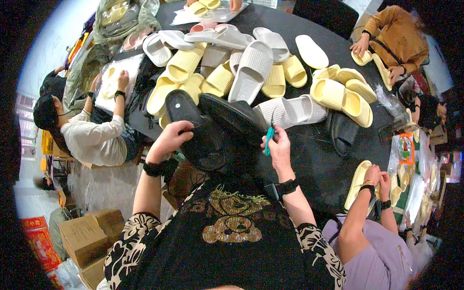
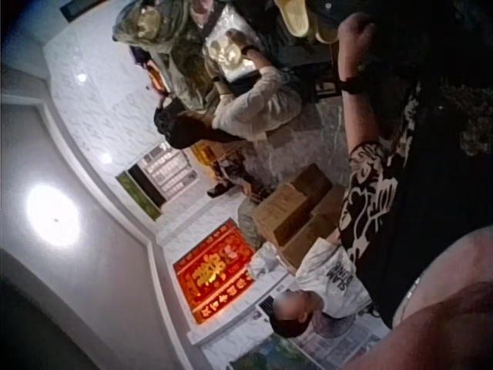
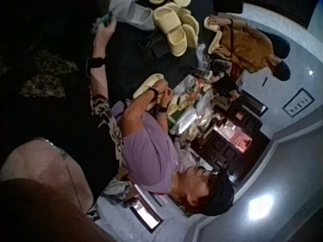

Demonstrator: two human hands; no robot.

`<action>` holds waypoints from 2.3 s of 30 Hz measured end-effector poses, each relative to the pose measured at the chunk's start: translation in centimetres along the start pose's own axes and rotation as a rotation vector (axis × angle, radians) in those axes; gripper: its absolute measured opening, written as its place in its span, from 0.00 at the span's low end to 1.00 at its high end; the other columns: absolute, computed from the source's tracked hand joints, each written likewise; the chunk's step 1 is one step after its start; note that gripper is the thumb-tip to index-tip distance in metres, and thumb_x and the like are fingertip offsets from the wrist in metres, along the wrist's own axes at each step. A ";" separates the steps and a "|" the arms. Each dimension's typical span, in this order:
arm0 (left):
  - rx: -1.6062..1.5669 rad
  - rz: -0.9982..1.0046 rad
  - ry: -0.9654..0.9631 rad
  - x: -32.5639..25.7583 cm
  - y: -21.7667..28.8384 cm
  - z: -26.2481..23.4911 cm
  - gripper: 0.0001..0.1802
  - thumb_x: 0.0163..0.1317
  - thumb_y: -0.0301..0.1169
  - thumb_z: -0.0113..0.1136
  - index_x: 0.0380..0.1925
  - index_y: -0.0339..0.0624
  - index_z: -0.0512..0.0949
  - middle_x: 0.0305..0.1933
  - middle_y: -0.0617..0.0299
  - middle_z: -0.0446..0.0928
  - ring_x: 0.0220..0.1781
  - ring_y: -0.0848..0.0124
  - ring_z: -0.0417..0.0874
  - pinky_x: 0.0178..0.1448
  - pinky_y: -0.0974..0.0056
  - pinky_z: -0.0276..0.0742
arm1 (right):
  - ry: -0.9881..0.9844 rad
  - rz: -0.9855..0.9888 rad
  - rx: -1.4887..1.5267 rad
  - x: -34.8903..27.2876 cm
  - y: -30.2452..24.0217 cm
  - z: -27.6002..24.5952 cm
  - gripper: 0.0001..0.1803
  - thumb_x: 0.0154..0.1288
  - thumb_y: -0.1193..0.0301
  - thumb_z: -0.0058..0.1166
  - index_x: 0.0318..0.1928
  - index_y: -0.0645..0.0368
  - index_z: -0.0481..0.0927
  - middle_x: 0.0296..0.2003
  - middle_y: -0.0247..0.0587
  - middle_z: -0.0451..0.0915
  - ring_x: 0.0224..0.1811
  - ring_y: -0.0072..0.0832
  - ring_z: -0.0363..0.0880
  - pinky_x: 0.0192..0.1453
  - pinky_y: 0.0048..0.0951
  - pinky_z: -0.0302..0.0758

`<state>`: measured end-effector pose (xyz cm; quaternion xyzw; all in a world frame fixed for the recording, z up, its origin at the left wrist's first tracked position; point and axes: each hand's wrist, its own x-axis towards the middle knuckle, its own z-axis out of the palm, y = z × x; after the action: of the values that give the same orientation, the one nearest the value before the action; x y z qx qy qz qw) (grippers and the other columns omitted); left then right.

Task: Trimming excess material from slippers using scissors.

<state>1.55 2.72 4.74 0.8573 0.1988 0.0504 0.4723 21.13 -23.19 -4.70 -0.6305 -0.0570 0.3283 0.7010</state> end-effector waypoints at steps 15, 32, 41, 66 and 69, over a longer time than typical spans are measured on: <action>0.321 0.229 -0.052 4.3 -5.4 3.8 0.17 0.49 0.21 0.55 0.42 0.42 0.75 0.41 0.51 0.76 0.46 0.52 0.75 0.50 0.57 0.71 | 0.113 -0.573 -0.069 -3.6 -7.6 -2.5 0.28 0.57 0.83 0.53 0.60 0.61 0.64 0.42 0.33 0.73 0.34 0.16 0.74 0.31 0.16 0.75; 0.267 -0.131 0.330 8.7 -7.5 1.9 0.05 0.51 0.29 0.60 0.27 0.40 0.78 0.27 0.49 0.76 0.35 0.56 0.79 0.39 0.55 0.74 | 0.172 -0.463 0.005 -3.5 -8.1 0.6 0.29 0.57 0.83 0.53 0.60 0.61 0.64 0.45 0.40 0.74 0.33 0.19 0.74 0.32 0.20 0.76; -0.784 -0.142 1.032 0.6 -5.8 -4.3 0.14 0.63 0.29 0.51 0.46 0.34 0.68 0.24 0.60 0.75 0.19 0.77 0.73 0.20 0.72 0.69 | 0.120 -0.476 0.023 -3.4 -5.8 -1.3 0.33 0.55 0.81 0.54 0.63 0.61 0.62 0.40 0.31 0.70 0.26 0.13 0.66 0.24 0.14 0.64; 0.721 0.352 0.274 0.5 -0.1 2.9 0.35 0.45 0.29 0.63 0.57 0.46 0.65 0.61 0.55 0.64 0.43 0.57 0.72 0.50 0.57 0.69 | -0.028 -0.014 0.493 -2.2 -6.1 -1.6 0.23 0.54 0.68 0.56 0.52 0.57 0.72 0.28 0.26 0.71 0.22 0.17 0.67 0.23 0.21 0.66; 0.658 0.362 0.272 0.2 -0.1 2.6 0.31 0.49 0.29 0.61 0.56 0.46 0.66 0.58 0.56 0.68 0.42 0.59 0.72 0.50 0.58 0.70 | -0.024 -0.034 0.491 -2.8 -7.8 -1.2 0.22 0.57 0.68 0.55 0.53 0.56 0.71 0.31 0.30 0.74 0.25 0.19 0.70 0.23 0.22 0.68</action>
<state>2.42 0.82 3.23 0.9695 0.1108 0.1793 0.1253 22.55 -25.65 3.16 -0.4363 0.0052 0.3279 0.8379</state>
